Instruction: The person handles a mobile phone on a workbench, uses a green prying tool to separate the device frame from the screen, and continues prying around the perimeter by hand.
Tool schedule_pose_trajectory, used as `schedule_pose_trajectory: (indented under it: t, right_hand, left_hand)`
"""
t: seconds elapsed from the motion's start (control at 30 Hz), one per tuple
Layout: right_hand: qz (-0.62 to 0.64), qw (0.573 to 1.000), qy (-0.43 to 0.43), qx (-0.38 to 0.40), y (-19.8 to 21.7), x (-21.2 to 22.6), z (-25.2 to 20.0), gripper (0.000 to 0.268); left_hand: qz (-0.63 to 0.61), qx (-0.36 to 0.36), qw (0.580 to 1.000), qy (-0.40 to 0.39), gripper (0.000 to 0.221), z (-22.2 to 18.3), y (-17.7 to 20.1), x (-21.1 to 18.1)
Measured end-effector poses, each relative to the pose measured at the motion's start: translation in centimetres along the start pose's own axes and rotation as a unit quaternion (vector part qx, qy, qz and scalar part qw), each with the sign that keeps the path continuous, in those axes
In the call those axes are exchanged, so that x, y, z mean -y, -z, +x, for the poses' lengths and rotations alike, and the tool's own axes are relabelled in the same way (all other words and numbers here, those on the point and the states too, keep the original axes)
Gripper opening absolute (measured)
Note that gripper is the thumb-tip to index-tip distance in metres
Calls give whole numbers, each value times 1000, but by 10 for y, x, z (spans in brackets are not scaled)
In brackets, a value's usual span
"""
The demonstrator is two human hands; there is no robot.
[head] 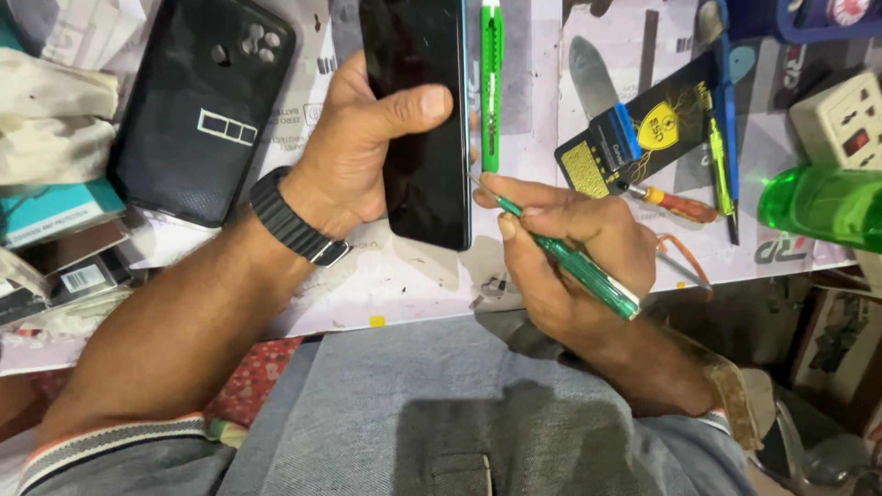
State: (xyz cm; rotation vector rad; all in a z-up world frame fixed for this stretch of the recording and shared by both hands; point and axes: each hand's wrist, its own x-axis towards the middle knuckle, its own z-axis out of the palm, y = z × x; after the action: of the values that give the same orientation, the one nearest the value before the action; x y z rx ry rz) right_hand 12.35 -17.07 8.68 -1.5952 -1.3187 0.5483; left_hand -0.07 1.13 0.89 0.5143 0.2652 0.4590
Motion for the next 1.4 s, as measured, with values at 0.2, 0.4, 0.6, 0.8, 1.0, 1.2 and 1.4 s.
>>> schedule_pose_trajectory:
  t: [0.2,0.4,0.6,0.8,1.0,1.2,1.4]
  right_hand:
    - [20,998,-50,35,8,3,-12,26]
    - [90,994,-56,-1,0,-7,-21,23]
    - [85,996,-39,5,2,-10,-18,23]
    - [96,994,-54,-4,2,-12,-24,23]
    - [141,988,-55,-17,-1,-18,-24,22]
    - [108,992,-59,1,3,-19,-32,22]
    - [145,988,-24,-36,-4,-30,-28,21]
  left_hand:
    - [25,-9,999,-26,29,-1,4,2]
    - [43,-9,999,-23,28,-3,4,1]
    - [51,-9,998,-34,29,-2,-2,1]
    - [50,-4,998,-46,27,-1,3,4]
    - [69,1,996,-64,27,-1,1,6]
    - [87,-23,994,-63,25,-1,0,5]
    - [84,4,995,-60,33,-3,-4,8]
